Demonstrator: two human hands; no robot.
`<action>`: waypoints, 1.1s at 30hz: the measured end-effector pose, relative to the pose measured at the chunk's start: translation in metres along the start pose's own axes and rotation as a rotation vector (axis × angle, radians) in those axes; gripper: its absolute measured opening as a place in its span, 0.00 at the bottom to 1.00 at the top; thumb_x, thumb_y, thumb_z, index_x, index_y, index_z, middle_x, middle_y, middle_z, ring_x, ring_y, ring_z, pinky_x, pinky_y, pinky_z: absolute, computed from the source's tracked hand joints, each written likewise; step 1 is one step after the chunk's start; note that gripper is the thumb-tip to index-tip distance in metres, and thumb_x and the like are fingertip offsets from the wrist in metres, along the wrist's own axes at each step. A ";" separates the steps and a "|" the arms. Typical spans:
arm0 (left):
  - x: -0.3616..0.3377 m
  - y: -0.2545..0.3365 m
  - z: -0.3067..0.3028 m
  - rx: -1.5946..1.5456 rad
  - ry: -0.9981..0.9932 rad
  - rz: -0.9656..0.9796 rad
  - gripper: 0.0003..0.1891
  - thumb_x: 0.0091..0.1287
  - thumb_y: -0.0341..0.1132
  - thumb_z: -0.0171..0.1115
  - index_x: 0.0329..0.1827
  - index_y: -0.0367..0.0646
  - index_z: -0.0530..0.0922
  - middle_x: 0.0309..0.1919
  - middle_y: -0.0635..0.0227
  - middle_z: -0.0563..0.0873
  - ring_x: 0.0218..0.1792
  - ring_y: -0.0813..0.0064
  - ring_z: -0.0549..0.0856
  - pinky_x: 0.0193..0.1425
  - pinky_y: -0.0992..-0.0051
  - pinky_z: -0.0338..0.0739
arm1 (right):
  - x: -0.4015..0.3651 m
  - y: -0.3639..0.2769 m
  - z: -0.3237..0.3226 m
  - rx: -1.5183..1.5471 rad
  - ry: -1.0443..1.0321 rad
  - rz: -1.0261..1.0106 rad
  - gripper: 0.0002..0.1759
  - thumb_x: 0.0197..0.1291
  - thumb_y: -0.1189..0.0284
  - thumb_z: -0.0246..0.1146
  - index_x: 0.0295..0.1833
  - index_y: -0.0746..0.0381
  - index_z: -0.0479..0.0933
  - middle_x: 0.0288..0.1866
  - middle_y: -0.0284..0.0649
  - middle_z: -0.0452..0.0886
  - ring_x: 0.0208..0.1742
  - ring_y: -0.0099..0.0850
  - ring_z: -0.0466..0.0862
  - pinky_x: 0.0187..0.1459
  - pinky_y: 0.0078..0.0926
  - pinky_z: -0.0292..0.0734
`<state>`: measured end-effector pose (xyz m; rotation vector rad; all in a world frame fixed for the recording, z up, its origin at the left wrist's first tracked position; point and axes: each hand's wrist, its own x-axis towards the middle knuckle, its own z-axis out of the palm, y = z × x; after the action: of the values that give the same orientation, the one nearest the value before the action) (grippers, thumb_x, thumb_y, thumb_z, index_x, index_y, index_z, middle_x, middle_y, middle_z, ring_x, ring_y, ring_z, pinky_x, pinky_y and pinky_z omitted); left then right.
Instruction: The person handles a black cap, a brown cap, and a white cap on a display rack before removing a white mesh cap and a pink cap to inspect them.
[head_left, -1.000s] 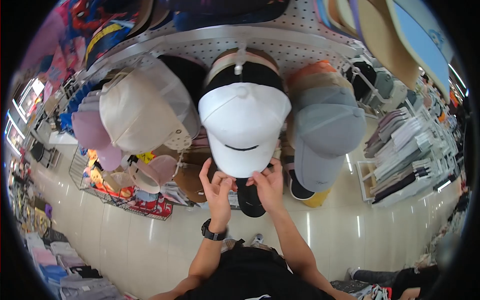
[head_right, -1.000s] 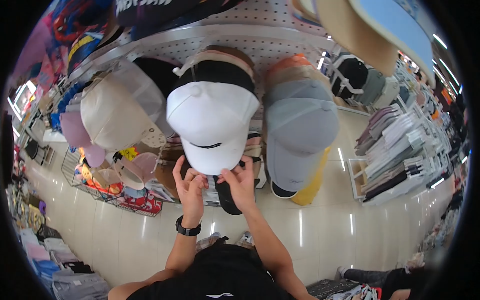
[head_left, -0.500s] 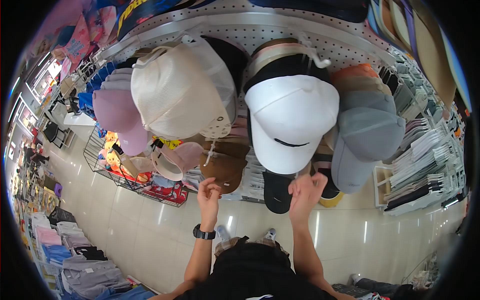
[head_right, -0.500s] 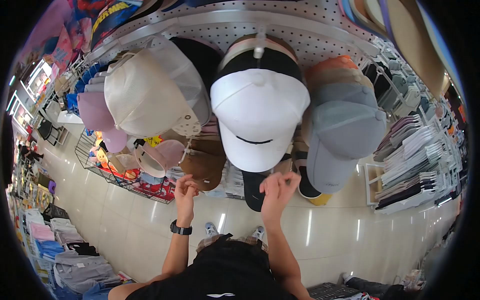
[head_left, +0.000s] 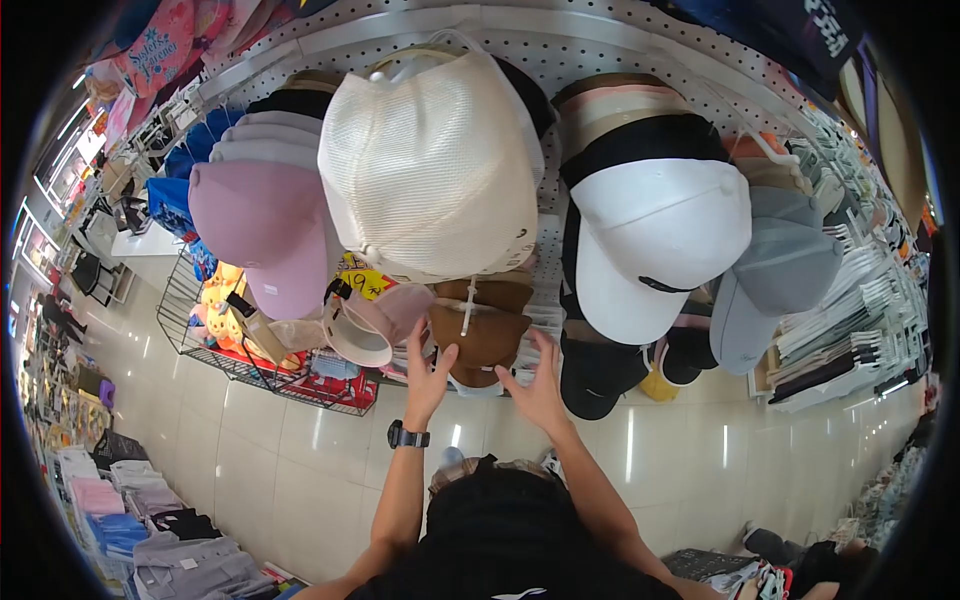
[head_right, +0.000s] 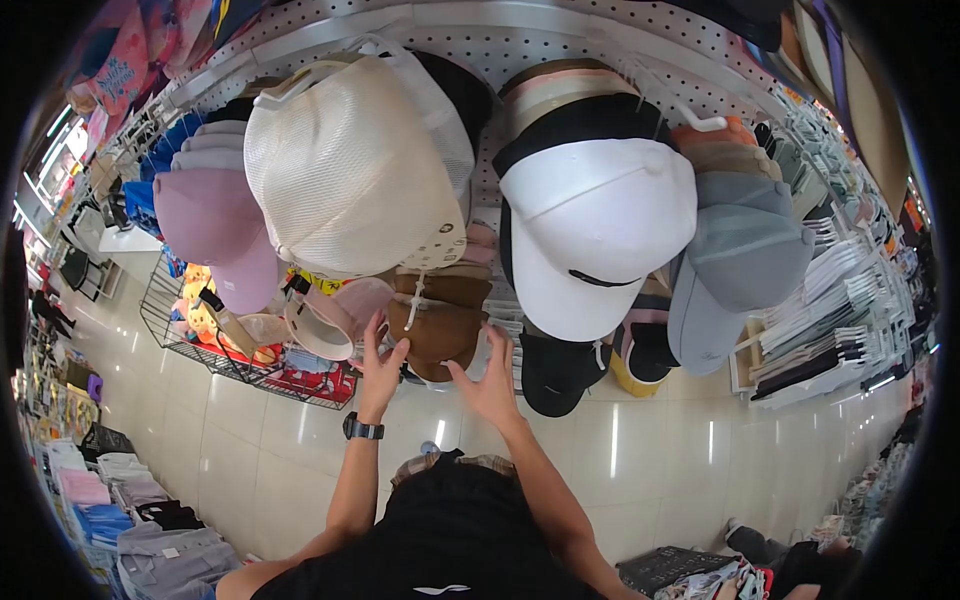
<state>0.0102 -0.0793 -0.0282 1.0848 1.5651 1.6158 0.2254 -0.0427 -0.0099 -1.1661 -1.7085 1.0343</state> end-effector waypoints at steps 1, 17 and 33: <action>0.005 -0.008 -0.002 0.002 -0.055 0.029 0.47 0.73 0.42 0.73 0.89 0.43 0.54 0.83 0.54 0.65 0.81 0.56 0.66 0.77 0.52 0.70 | 0.006 0.005 0.005 -0.100 0.042 -0.080 0.52 0.60 0.62 0.80 0.83 0.60 0.57 0.78 0.59 0.60 0.79 0.56 0.66 0.73 0.52 0.71; 0.022 0.004 0.000 -0.092 -0.125 -0.018 0.47 0.78 0.41 0.67 0.88 0.31 0.47 0.84 0.44 0.59 0.83 0.54 0.63 0.85 0.61 0.59 | 0.016 -0.002 0.053 0.018 0.125 0.025 0.59 0.65 0.58 0.76 0.89 0.62 0.45 0.89 0.60 0.46 0.89 0.54 0.51 0.83 0.51 0.61; -0.025 0.012 -0.008 0.237 -0.159 0.083 0.41 0.79 0.42 0.64 0.89 0.43 0.53 0.78 0.44 0.64 0.78 0.48 0.66 0.83 0.55 0.62 | -0.011 -0.007 0.035 -0.028 -0.021 -0.028 0.50 0.71 0.55 0.70 0.88 0.62 0.52 0.88 0.64 0.49 0.88 0.60 0.53 0.84 0.53 0.53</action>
<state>0.0159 -0.1057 -0.0195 1.3848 1.6523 1.3820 0.1940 -0.0609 -0.0173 -1.1494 -1.7560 1.0110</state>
